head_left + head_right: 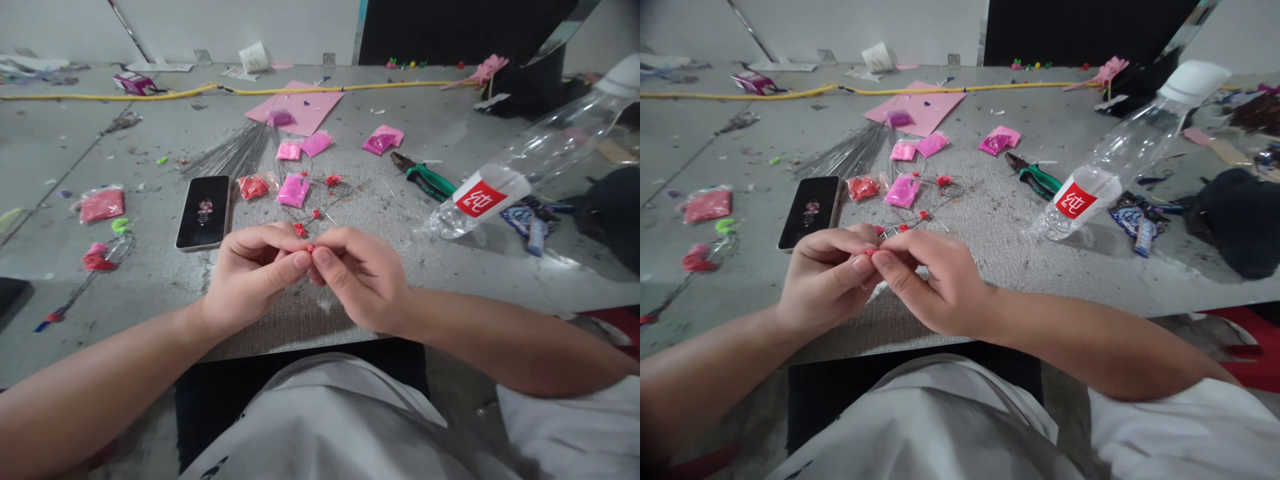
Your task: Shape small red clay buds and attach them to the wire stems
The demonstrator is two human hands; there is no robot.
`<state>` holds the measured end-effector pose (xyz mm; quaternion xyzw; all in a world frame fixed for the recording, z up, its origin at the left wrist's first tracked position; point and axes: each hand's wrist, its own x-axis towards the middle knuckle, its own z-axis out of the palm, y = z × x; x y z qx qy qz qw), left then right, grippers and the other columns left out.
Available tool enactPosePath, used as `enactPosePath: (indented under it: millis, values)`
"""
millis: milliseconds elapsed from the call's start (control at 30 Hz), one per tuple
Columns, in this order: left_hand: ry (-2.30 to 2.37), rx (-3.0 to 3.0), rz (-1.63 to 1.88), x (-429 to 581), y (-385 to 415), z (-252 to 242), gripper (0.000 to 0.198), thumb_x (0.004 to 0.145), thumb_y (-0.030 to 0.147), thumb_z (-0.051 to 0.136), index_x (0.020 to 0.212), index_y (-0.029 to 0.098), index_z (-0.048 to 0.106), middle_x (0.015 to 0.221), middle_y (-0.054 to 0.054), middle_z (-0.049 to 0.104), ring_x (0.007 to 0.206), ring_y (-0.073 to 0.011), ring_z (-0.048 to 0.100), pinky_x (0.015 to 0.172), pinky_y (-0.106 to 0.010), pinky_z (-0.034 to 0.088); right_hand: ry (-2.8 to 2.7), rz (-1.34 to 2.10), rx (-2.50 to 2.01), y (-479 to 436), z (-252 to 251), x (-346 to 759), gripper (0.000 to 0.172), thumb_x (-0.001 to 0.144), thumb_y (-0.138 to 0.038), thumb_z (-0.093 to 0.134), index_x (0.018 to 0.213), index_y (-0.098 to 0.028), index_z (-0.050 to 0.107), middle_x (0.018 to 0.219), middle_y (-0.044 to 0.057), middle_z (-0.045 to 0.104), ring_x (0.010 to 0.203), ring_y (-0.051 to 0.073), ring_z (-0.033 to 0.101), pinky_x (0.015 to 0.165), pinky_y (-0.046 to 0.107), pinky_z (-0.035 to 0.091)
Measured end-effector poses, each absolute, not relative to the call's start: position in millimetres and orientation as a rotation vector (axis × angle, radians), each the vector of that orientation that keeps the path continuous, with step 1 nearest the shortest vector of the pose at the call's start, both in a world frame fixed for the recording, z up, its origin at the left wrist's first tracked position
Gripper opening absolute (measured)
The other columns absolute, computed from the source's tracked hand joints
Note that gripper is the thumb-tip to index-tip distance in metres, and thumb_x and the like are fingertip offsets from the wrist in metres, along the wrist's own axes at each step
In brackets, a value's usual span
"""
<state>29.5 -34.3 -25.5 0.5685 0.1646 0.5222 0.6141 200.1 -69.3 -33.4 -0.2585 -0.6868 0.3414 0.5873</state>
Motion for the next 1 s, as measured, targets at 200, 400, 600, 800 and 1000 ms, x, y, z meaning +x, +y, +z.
enactPosePath:
  millis: [200, 400, 600, 800, 1000]
  values:
    - [0.350, 1.314, 1.174, 29.6, -33.9, -21.5, 0.009, 0.082, 0.018, 0.084, 0.090, 0.023, 0.087, 0.060, 0.001, 0.059, 0.051, -0.0075, 0.058, 0.046, -0.018, 0.050, -1.614, 0.756, -0.583, -68.6, -30.4, 200.6, 0.005, 0.100, -0.018, 0.064, 0.097, -0.017, 0.068, 0.076, -0.001, 0.066, 0.065, 0.008, 0.060, 0.060, 0.022, 0.051]
    - [0.335, 1.322, 1.148, 28.4, -34.6, -21.4, 0.009, 0.084, 0.019, 0.083, 0.091, 0.024, 0.086, 0.062, -0.001, 0.062, 0.053, -0.0086, 0.058, 0.046, -0.019, 0.049, -1.678, 0.662, -0.611, -69.3, -25.3, 201.7, 0.013, 0.101, -0.022, 0.062, 0.089, -0.018, 0.066, 0.071, -0.002, 0.066, 0.060, 0.008, 0.058, 0.057, 0.021, 0.049]
    - [0.322, 1.346, 1.136, 25.9, -34.1, -24.1, 0.011, 0.084, 0.019, 0.083, 0.093, 0.025, 0.086, 0.069, -0.002, 0.067, 0.055, -0.0097, 0.059, 0.048, -0.022, 0.052, -1.688, 0.638, -0.601, -69.2, -23.6, 202.3, 0.015, 0.100, -0.020, 0.064, 0.085, -0.018, 0.065, 0.068, -0.003, 0.065, 0.058, 0.007, 0.057, 0.056, 0.020, 0.048]
    - [0.274, 1.432, 1.112, 23.3, -33.2, -22.3, 0.011, 0.086, 0.021, 0.081, 0.095, 0.025, 0.086, 0.067, -0.003, 0.065, 0.057, -0.0116, 0.061, 0.051, -0.024, 0.052, -1.728, 0.654, -0.532, -68.1, -24.0, 203.6, 0.011, 0.098, -0.020, 0.065, 0.086, -0.019, 0.064, 0.066, -0.004, 0.063, 0.057, 0.007, 0.055, 0.055, 0.021, 0.047]
    - [0.222, 1.488, 1.061, 18.2, -32.9, -24.2, 0.016, 0.089, 0.021, 0.077, 0.101, 0.026, 0.085, 0.068, -0.002, 0.060, 0.058, -0.0112, 0.055, 0.052, -0.024, 0.050, -1.754, 0.669, -0.474, -66.3, -23.0, 204.0, 0.012, 0.096, -0.019, 0.066, 0.084, -0.019, 0.062, 0.065, -0.005, 0.060, 0.055, 0.006, 0.052, 0.054, 0.019, 0.047]
